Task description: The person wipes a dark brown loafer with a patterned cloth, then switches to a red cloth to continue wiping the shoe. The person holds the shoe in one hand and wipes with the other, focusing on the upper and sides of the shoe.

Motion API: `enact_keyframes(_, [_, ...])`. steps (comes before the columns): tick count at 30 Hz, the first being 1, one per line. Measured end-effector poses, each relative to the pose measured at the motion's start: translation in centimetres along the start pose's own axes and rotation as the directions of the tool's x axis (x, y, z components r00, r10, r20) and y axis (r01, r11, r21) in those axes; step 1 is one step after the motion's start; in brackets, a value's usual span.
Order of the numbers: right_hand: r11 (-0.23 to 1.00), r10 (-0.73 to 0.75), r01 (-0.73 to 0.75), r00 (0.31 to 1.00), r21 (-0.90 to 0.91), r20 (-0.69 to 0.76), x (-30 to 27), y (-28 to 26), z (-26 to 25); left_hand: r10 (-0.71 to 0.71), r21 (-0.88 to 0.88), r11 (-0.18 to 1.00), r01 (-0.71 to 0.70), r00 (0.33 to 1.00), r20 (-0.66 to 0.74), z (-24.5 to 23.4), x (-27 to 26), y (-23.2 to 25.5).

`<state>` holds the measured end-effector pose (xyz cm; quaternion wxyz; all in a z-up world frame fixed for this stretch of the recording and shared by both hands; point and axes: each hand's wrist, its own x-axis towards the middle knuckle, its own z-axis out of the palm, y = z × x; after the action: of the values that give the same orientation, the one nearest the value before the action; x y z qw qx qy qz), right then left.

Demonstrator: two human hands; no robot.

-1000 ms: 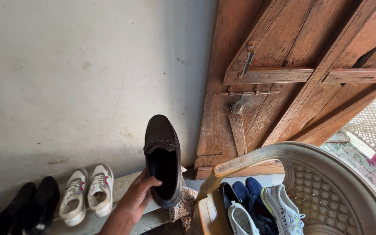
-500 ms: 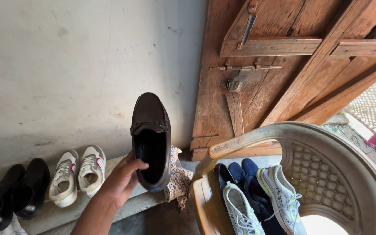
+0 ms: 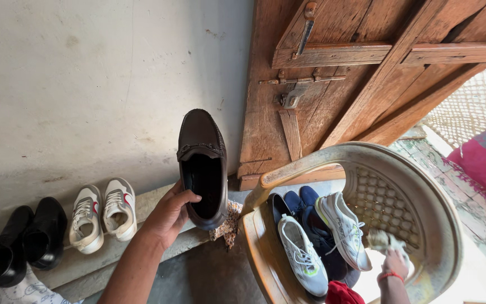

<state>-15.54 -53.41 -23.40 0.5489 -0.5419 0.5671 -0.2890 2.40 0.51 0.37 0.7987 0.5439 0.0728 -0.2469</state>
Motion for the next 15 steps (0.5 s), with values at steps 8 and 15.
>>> enact_keyframes(8, [0.908,0.104,-0.037,0.985,0.416,-0.140,-0.5,-5.1,-0.4,0.010,-0.046,0.999,-0.008,0.999,0.045,1.0,-1.7,1.7])
enact_keyframes(15, [0.752,0.222,-0.242,0.969,0.613,0.110,-0.9,-7.9,-2.2,0.007,-0.029,1.000,-0.006,0.999,0.033,1.6,-3.2,2.2])
